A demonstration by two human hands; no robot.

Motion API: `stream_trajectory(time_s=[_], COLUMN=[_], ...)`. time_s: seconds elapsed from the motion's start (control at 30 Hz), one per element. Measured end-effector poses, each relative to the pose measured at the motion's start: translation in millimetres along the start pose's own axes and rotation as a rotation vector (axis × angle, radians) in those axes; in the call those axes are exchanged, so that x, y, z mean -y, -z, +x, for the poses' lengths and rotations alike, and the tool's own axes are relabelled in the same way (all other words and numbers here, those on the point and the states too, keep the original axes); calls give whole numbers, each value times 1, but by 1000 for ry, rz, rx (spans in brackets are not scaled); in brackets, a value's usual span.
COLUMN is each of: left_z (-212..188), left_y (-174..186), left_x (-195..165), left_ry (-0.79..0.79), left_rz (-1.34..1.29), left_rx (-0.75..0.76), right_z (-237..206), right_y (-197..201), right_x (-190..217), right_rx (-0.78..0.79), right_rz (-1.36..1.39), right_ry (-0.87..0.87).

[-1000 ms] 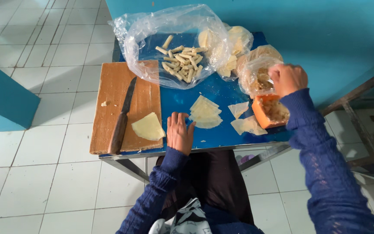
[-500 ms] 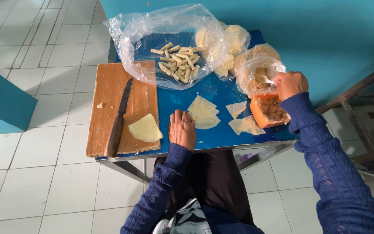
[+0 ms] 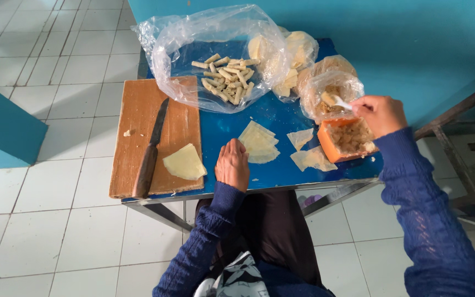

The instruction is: The person sits at a small table and assembles stuffed pastries. They spoon filling from an orange container onto square dough wrappers, fold each wrapper over the filling into a triangular parcel, and set the folded pastries on the table with previously finished ones.

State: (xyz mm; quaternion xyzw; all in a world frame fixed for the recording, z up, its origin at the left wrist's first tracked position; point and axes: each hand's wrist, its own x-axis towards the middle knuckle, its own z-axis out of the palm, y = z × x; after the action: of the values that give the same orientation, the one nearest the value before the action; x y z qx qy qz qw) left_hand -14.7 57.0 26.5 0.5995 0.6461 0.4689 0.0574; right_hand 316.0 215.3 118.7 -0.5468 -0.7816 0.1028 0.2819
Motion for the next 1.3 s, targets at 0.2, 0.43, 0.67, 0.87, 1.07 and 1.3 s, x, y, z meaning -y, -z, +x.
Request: stream_trajectory(time_s=[0.2, 0.43, 0.67, 0.87, 1.07, 1.3], left_z=[0, -4, -7, -2, -2, -2], left_y=[2, 3, 3, 4, 1, -8], left_x=[-1, -4, -5, -4, -4, 5], left_ry=[-9, 45, -100, -26, 22, 93], left_rz=[-101, -245, -214, -198, -207, -292], left_rx=[-75, -78, -75, -39, -49, -36], right_z=[-21, -44, -74, -89, -94, -41], right_y=[-52, -100, -100, -97, -82, -21], right_x=[47, 91, 100, 107, 108, 53], right_rx=[259, 274, -41, -190, -198, -363], right_rz=[338, 175, -73, -283, -221, -597], right_ry=[177, 325, 587, 742, 711, 249])
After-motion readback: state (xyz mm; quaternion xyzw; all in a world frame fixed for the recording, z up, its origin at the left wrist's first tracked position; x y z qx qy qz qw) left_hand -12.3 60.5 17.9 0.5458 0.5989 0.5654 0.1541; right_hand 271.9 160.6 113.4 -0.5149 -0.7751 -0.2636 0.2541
